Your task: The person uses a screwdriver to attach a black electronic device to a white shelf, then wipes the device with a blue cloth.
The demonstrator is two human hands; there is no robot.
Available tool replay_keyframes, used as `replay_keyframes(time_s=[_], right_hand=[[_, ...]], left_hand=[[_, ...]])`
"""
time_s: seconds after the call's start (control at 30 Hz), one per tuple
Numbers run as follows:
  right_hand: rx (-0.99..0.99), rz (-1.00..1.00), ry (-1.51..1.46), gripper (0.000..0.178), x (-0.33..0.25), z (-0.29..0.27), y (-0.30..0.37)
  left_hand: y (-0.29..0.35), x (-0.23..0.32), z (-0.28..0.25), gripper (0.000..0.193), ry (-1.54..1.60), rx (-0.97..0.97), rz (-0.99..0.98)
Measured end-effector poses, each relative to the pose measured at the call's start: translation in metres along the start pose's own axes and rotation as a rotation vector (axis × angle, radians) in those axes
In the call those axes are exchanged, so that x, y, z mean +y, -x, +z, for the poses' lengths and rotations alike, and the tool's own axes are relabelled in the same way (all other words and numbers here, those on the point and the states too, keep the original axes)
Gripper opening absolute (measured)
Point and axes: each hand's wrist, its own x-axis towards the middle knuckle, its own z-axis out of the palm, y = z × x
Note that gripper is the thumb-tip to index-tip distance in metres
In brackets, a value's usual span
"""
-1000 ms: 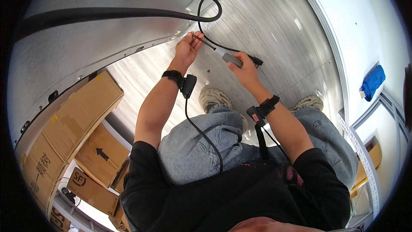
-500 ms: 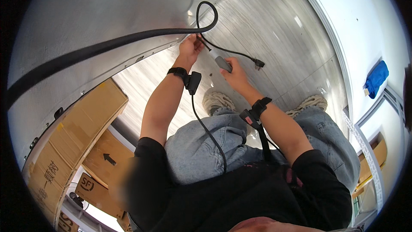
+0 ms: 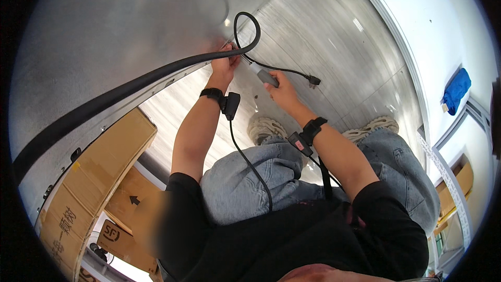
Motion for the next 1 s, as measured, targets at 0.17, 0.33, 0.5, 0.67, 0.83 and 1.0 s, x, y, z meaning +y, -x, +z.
replay_keyframes(time_s=[0.17, 0.33, 0.5, 0.67, 0.83, 1.0], right_hand=[[0.086, -0.038, -0.016, 0.036, 0.024, 0.006, -0.010], [0.019, 0.042, -0.139, 0.037, 0.013, 0.005, -0.006], [0.213, 0.114, -0.449, 0.037, 0.003, 0.012, 0.002], [0.215, 0.166, -0.450, 0.030, -0.002, 0.010, 0.002], [0.181, 0.209, -0.588, 0.036, 0.016, 0.008, -0.003], [0.121, 0.304, -0.626, 0.037, 0.008, 0.005, 0.000]], left_hand=[[0.000, 0.004, -0.001, 0.011, -0.052, -0.026, 0.009], [-0.007, 0.009, -0.003, 0.008, -0.044, -0.041, -0.018], [-0.008, 0.008, -0.002, 0.007, -0.020, -0.044, -0.014], [-0.015, 0.003, -0.005, 0.007, -0.015, -0.013, -0.005], [-0.016, 0.001, -0.004, 0.005, 0.002, -0.022, -0.001], [-0.018, 0.002, -0.011, 0.004, -0.010, -0.121, 0.027]])
